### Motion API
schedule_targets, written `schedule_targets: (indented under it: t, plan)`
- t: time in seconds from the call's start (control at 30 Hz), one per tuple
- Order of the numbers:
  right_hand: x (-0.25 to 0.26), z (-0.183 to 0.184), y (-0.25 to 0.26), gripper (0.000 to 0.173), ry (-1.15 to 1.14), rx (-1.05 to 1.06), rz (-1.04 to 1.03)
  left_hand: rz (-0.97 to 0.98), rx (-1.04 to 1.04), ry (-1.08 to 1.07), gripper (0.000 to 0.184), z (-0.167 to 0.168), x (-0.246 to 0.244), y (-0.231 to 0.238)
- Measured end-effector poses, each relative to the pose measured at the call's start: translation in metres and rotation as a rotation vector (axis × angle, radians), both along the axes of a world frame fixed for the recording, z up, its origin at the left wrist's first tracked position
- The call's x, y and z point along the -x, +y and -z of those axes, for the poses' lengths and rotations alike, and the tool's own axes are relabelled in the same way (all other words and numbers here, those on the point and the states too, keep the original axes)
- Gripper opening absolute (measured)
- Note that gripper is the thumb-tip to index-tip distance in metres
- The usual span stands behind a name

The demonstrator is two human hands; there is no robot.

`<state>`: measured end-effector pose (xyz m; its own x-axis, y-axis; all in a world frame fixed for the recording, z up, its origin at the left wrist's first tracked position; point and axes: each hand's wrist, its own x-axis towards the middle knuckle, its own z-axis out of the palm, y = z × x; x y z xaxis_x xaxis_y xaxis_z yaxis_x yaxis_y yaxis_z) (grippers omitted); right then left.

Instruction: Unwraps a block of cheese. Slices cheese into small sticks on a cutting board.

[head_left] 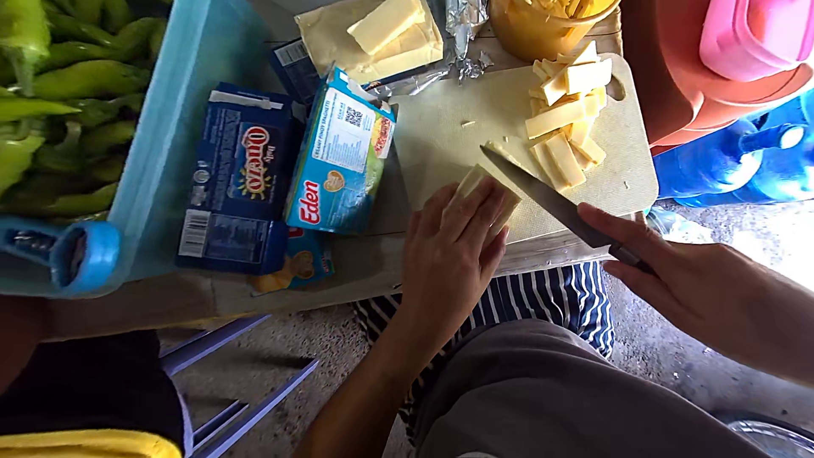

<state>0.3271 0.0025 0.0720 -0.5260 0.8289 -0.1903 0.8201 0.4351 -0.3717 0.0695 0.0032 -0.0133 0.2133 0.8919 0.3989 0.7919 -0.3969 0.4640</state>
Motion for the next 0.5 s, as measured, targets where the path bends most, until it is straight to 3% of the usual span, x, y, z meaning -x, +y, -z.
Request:
schedule_targets:
  t: [0.5]
  plan:
    - [0.0026,-0.0103,-0.0090,0.051,-0.067,-0.071,-0.079,-0.003,0.011,-0.006,0.039,-0.0004,-0.0005,0.0007]
